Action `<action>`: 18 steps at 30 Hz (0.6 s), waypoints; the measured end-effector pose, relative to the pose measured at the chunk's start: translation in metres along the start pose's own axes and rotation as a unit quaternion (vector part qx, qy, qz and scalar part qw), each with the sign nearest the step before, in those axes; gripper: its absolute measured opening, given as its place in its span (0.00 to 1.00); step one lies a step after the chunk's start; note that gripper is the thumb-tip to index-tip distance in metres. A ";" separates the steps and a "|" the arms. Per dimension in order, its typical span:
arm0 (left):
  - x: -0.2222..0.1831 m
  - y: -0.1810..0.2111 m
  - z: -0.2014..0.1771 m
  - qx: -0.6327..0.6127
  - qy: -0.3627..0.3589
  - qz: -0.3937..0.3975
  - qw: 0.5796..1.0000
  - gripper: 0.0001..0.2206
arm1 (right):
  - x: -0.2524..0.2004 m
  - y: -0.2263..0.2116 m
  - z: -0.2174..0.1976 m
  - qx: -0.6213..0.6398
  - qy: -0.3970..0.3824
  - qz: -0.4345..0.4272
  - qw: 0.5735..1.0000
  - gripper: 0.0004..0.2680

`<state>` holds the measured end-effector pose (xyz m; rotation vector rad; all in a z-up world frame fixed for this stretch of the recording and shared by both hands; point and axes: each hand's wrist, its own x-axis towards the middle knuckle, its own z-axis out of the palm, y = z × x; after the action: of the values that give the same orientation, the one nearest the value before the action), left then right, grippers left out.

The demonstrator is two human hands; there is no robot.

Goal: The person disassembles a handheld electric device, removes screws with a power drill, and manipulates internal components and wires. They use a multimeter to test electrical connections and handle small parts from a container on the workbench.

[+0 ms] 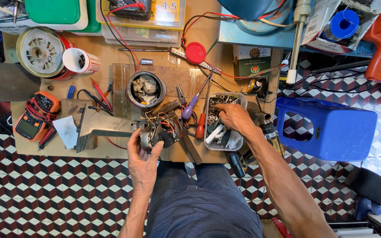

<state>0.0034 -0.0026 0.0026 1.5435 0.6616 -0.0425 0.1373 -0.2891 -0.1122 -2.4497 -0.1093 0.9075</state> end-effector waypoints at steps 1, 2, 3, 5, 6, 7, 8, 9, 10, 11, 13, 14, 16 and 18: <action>0.000 0.000 0.000 -0.001 -0.002 0.007 1.000 0.34 | 0.004 0.006 0.008 0.008 -0.022 -0.006 1.000 0.17; 0.000 0.000 0.000 -0.001 -0.005 0.014 1.000 0.34 | 0.010 0.011 0.016 -0.012 -0.026 -0.019 0.999 0.17; -0.001 0.000 0.000 -0.001 -0.006 0.020 1.000 0.34 | 0.016 0.015 0.024 -0.032 -0.032 -0.031 0.999 0.18; 0.000 -0.001 0.000 -0.010 -0.009 0.015 1.000 0.34 | 0.026 0.021 0.037 -0.051 -0.008 -0.074 0.996 0.14; 0.000 -0.002 -0.002 -0.015 -0.009 0.013 1.000 0.34 | 0.029 0.023 0.040 -0.049 0.020 -0.104 0.993 0.11; 0.000 -0.003 -0.001 -0.015 -0.009 0.017 1.000 0.34 | 0.030 0.026 0.038 -0.051 0.050 -0.132 0.989 0.09; 0.001 -0.003 0.000 -0.015 -0.010 0.021 1.000 0.34 | 0.028 0.029 0.034 -0.030 0.029 -0.073 0.996 0.11; 0.000 -0.004 0.000 -0.014 -0.008 0.025 1.000 0.34 | 0.023 0.032 0.027 -0.009 0.007 -0.014 1.000 0.14; 0.001 -0.004 -0.001 -0.015 -0.010 0.027 0.999 0.34 | 0.019 0.031 0.021 0.012 -0.015 0.045 0.999 0.20; 0.001 -0.004 -0.001 -0.017 -0.011 0.030 0.999 0.35 | 0.015 0.028 0.016 -0.014 0.010 0.021 1.000 0.19; 0.000 -0.005 -0.001 -0.016 -0.011 0.026 0.999 0.35 | 0.005 0.022 0.007 -0.064 0.061 -0.027 0.996 0.17; 0.000 -0.005 -0.001 -0.014 -0.010 0.019 1.000 0.35 | 0.002 0.018 0.005 -0.048 0.063 -0.011 0.997 0.16; -0.001 -0.005 -0.001 -0.014 -0.010 0.014 1.000 0.34 | -0.001 0.008 0.006 -0.015 0.065 0.021 0.998 0.14; -0.001 -0.005 -0.001 -0.018 -0.011 0.017 1.000 0.34 | -0.002 0.001 0.010 -0.020 0.094 -0.009 0.995 0.12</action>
<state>0.0000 -0.0022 -0.0009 1.5182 0.6161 -0.0219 0.1291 -0.2866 -0.1179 -2.5535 -0.0830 0.6693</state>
